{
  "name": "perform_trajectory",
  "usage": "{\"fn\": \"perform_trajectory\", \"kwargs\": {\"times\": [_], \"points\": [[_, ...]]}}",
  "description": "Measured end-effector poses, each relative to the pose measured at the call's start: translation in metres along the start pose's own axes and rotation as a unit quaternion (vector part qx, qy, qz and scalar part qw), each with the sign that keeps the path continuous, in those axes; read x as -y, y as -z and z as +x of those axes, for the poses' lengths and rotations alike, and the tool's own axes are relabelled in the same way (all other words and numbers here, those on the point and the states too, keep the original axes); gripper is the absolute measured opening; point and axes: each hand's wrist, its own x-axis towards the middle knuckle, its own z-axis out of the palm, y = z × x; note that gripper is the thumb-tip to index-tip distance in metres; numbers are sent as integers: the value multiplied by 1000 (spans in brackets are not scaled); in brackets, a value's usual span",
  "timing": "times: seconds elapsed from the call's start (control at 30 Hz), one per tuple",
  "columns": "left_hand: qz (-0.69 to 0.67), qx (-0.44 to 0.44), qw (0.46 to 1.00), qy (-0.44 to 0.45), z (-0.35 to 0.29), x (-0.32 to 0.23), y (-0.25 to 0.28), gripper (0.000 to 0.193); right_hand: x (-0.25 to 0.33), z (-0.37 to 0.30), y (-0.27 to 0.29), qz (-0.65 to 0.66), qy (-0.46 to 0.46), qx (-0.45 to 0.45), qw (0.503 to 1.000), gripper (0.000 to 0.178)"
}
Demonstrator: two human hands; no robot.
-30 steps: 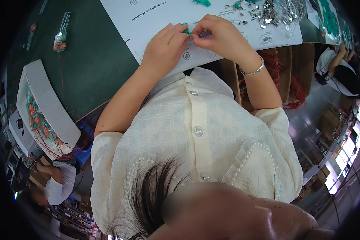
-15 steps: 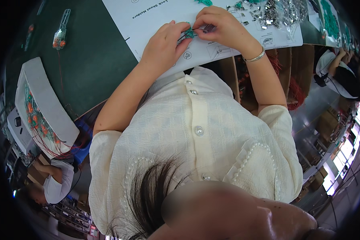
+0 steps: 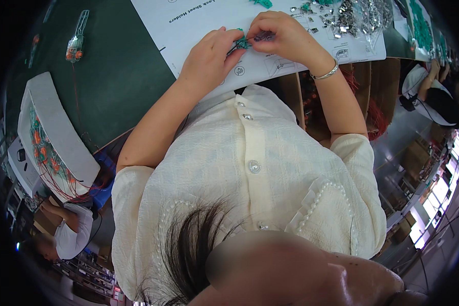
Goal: Assembling small green plastic components onto metal connectors at a factory workstation.
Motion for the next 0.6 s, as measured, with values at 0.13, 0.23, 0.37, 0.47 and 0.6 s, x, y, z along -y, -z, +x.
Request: {"fn": "perform_trajectory", "kwargs": {"times": [0.13,0.23,0.37,0.47,0.6], "points": [[0,5,1000,3,-1,1,-1,36,1,2,-1,1,20,-6,1000,13],[3,-3,1000,-3,-1,2,-2,36,2,5,2,-43,84,-14,995,12],[7,-7,1000,-6,0,2,-2,35,3,7,-1,-50,61,-7,997,13],[5,-9,1000,-19,1,2,-2,35,5,5,-2,-52,35,-1,998,14],[20,-5,1000,-21,2,1,1,34,-2,2,4,-96,78,19,992,15]]}}
